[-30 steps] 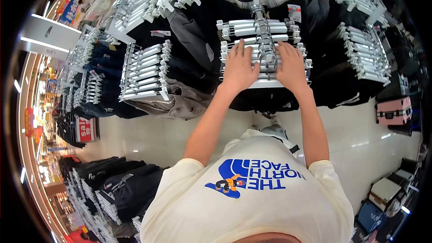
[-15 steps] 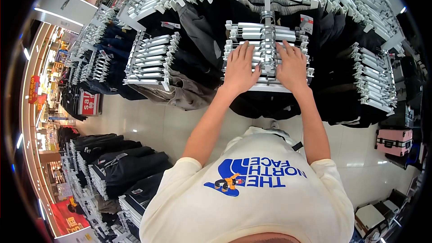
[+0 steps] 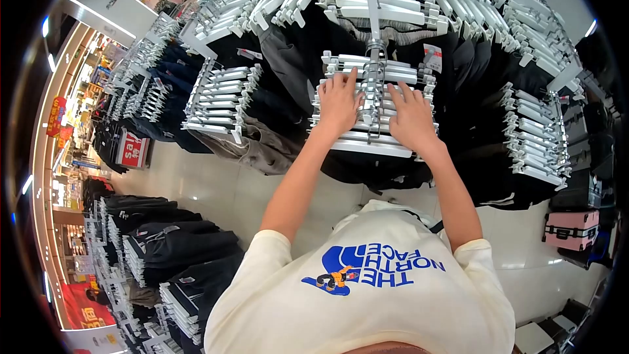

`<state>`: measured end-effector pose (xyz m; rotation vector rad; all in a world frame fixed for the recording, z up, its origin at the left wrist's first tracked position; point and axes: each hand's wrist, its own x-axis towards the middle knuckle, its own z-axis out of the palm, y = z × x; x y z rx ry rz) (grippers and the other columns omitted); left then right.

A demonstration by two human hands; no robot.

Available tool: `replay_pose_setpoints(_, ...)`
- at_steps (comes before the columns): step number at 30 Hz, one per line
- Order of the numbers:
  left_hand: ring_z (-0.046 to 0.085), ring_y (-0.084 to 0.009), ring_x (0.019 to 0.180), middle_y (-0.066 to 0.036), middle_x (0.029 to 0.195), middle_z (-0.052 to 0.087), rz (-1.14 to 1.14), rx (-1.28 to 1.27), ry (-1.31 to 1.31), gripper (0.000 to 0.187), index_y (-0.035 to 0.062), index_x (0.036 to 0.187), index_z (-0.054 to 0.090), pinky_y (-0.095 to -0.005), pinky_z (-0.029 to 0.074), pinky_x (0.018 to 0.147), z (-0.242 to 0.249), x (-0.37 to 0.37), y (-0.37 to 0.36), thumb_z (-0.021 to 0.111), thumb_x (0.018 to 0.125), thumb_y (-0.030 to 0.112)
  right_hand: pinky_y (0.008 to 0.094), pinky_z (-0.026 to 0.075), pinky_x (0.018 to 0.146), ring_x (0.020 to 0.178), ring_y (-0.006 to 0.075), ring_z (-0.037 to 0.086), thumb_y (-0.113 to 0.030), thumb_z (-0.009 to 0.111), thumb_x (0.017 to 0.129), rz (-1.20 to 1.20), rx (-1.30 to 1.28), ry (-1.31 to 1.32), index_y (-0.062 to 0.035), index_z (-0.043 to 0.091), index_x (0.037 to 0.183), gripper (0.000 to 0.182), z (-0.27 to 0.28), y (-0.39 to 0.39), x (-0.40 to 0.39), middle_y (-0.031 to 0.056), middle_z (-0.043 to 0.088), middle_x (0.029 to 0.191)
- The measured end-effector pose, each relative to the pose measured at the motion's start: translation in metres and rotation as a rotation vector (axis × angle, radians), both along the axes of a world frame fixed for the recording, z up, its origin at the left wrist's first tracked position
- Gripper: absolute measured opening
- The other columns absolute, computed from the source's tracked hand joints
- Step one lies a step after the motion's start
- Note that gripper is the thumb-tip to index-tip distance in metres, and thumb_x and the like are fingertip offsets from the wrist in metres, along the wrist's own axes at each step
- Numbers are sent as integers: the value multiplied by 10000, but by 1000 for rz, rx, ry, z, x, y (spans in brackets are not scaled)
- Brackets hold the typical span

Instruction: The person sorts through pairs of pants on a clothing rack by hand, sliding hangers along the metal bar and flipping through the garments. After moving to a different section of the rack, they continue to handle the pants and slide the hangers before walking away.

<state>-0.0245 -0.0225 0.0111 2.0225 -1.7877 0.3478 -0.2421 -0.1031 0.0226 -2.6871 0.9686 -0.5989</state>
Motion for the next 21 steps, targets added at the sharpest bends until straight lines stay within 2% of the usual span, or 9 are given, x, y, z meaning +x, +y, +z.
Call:
replay_pose_setpoints(3,521,-329,1225,-123,1297,550,16,53,-23,653,79,1585,554,-502,362,1099,-1,1,-7,758,981,219,513,466,1148,1316,416,569,-111,633,928,63,17,-15,-21,526,1586,673,-8,-29,-4,241,505,1624)
replay_pose_setpoints(4,514,-331,1228,-119,1293,540,28,57,-36,694,87,1557,581,-494,366,1096,-1,0,-6,813,910,183,504,484,1139,1294,419,583,-126,609,995,57,16,-48,7,557,1551,574,-10,-34,-3,252,525,1602)
replay_pose_setpoints(7,513,-329,1230,-117,1286,532,31,53,-43,755,87,1550,585,-490,371,1090,-2,-2,-3,850,849,174,521,520,1082,1311,401,596,-174,671,976,60,-99,-134,-1,629,1486,540,-23,-42,6,250,568,1573)
replay_pose_setpoints(8,510,-343,1227,-122,1289,532,27,16,-30,809,96,1533,590,-491,372,1094,-5,-2,-3,863,772,121,514,530,1070,1278,391,603,-196,678,987,39,-139,-137,7,658,1444,501,-28,-41,7,243,589,1555)
replay_pose_setpoints(12,507,-358,1220,-127,1295,523,31,-11,19,835,110,1504,597,-495,363,1115,-1,-9,6,847,709,63,490,542,1045,1232,367,611,-194,689,984,-9,-157,-129,6,676,1392,454,-25,-31,9,221,610,1536)
replay_pose_setpoints(15,486,-401,1330,-160,1422,498,52,1,104,874,122,1488,591,-524,333,1178,-2,-15,5,832,654,21,491,540,1040,1217,359,614,-197,698,978,10,-142,-178,8,674,1373,446,-26,-35,5,198,634,1499)
replay_pose_setpoints(17,406,-454,1485,-206,1617,406,-6,-126,51,874,131,1495,581,-589,292,1237,-5,-13,5,837,668,19,491,533,1035,1207,356,615,-202,702,974,15,-163,-187,8,674,1368,447,-27,-36,2,187,643,1480)
replay_pose_setpoints(18,274,-501,1609,-234,1767,255,19,-46,51,878,138,1506,568,-648,258,1270,-4,-11,3,846,680,30,491,527,1029,1198,352,616,-207,705,970,21,-183,-201,8,673,1362,447,-24,-35,3,176,653,1460)
replay_pose_setpoints(21,199,-522,1659,-219,1831,158,36,103,57,927,141,1518,550,-683,254,1288,-5,-7,2,898,666,29,485,508,1021,1199,345,612,-214,712,965,-1,-180,-179,6,676,1361,454,-18,-32,3,165,656,1449)
